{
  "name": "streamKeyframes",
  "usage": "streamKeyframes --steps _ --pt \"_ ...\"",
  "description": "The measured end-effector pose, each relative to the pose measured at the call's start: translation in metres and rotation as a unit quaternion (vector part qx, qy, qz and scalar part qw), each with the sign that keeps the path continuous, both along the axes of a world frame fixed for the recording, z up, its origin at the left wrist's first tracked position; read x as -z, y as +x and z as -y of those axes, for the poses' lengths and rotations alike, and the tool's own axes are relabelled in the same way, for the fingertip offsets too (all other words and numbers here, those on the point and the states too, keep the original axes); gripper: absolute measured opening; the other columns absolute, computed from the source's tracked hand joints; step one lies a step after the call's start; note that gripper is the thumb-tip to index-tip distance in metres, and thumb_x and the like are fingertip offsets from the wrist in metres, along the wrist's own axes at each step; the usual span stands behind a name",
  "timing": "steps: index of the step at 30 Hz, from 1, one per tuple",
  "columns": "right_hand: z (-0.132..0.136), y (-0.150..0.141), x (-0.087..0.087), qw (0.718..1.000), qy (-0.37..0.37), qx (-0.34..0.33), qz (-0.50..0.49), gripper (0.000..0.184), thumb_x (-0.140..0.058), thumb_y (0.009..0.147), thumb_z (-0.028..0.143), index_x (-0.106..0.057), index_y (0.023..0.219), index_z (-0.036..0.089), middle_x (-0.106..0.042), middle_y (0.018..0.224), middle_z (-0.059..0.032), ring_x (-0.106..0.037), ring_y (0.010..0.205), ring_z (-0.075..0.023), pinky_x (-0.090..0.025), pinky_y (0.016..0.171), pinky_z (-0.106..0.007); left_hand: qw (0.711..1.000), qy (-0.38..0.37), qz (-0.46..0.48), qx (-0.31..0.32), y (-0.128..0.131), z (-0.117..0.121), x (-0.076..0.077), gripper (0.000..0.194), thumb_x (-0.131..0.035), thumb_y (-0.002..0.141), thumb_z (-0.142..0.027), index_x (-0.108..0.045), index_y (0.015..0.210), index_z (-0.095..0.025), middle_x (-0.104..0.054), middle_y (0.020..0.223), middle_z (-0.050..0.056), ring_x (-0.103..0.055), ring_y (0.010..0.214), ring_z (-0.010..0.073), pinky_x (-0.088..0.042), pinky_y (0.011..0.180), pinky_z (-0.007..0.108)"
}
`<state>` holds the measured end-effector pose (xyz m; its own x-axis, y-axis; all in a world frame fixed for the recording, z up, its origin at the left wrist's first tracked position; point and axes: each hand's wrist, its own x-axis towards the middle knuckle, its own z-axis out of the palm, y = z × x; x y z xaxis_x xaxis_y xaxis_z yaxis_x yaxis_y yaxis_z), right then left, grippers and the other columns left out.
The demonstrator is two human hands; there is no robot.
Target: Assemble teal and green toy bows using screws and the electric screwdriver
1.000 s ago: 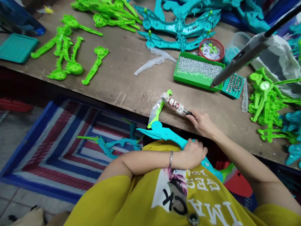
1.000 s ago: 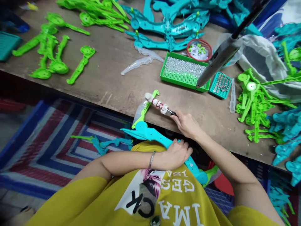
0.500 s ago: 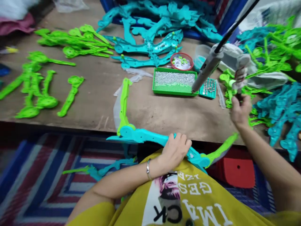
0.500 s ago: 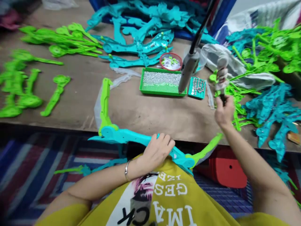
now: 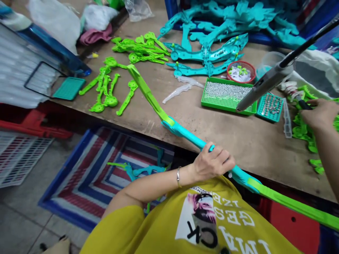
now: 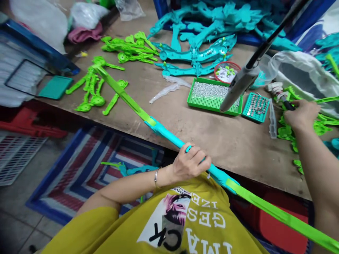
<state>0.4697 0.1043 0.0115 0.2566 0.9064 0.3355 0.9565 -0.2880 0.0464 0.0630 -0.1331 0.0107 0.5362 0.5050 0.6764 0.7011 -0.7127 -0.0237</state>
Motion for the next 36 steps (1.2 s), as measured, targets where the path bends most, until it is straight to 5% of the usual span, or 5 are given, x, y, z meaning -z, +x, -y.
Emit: streamKeyframes --steps 7,16,29,32,36 --pt "0.067 -0.057 -0.035 0.972 0.032 -0.109 -0.204 0.037 -0.065 0.086 0.017 -0.074 0.122 0.01 -0.075 0.114 -0.0216 -0.069 0.101 -0.0243 -0.05 0.094 -0.04 0.998 0.014 -0.016 -0.065 -0.017 -0.027 0.006 0.013 -0.054 0.097 -0.018 -0.065 0.093 -0.024 -0.068 0.083 0.0 -0.055 0.083 0.0191 -0.036 0.091 0.041" --pt "0.176 -0.094 -0.04 0.696 -0.257 -0.347 -0.574 0.084 -0.084 0.078 0.031 -0.044 0.152 0.035 -0.065 0.138 -0.0092 -0.066 0.12 -0.0249 -0.058 0.101 -0.043 0.992 0.006 -0.027 -0.121 -0.039 -0.062 0.024 0.023 -0.049 0.095 -0.013 -0.068 0.093 -0.025 -0.069 0.084 0.005 -0.055 0.084 0.0223 -0.036 0.086 0.042" --pt "0.209 -0.142 -0.036 0.767 -0.123 -0.332 -0.535 0.023 -0.077 0.086 0.034 -0.072 0.107 0.026 -0.076 0.105 -0.007 -0.071 0.103 -0.0225 -0.06 0.093 -0.041 0.967 -0.092 0.231 -0.051 -0.029 0.01 0.056 0.048 -0.08 0.076 -0.014 -0.059 0.116 -0.031 -0.067 0.119 0.007 -0.06 0.125 0.0282 -0.044 0.109 0.052" --pt "0.208 -0.148 -0.038 0.76 -0.136 -0.338 -0.538 0.027 -0.078 0.086 0.032 -0.069 0.111 0.026 -0.075 0.109 -0.0071 -0.071 0.105 -0.023 -0.059 0.094 -0.041 0.877 -0.311 0.365 -0.024 -0.01 0.029 0.058 0.04 -0.075 0.082 -0.016 -0.055 0.116 -0.024 -0.068 0.111 0.007 -0.07 0.105 0.0212 -0.059 0.091 0.038" --pt "0.201 -0.164 -0.049 0.744 -0.148 -0.343 -0.554 0.023 -0.077 0.087 0.033 -0.073 0.107 0.025 -0.077 0.106 -0.0051 -0.073 0.101 -0.0214 -0.06 0.093 -0.038 0.586 -0.577 0.568 -0.022 0.019 0.02 0.048 0.045 -0.076 0.085 -0.034 -0.051 0.12 -0.022 -0.07 0.118 0.009 -0.071 0.11 0.0207 -0.059 0.097 0.037"
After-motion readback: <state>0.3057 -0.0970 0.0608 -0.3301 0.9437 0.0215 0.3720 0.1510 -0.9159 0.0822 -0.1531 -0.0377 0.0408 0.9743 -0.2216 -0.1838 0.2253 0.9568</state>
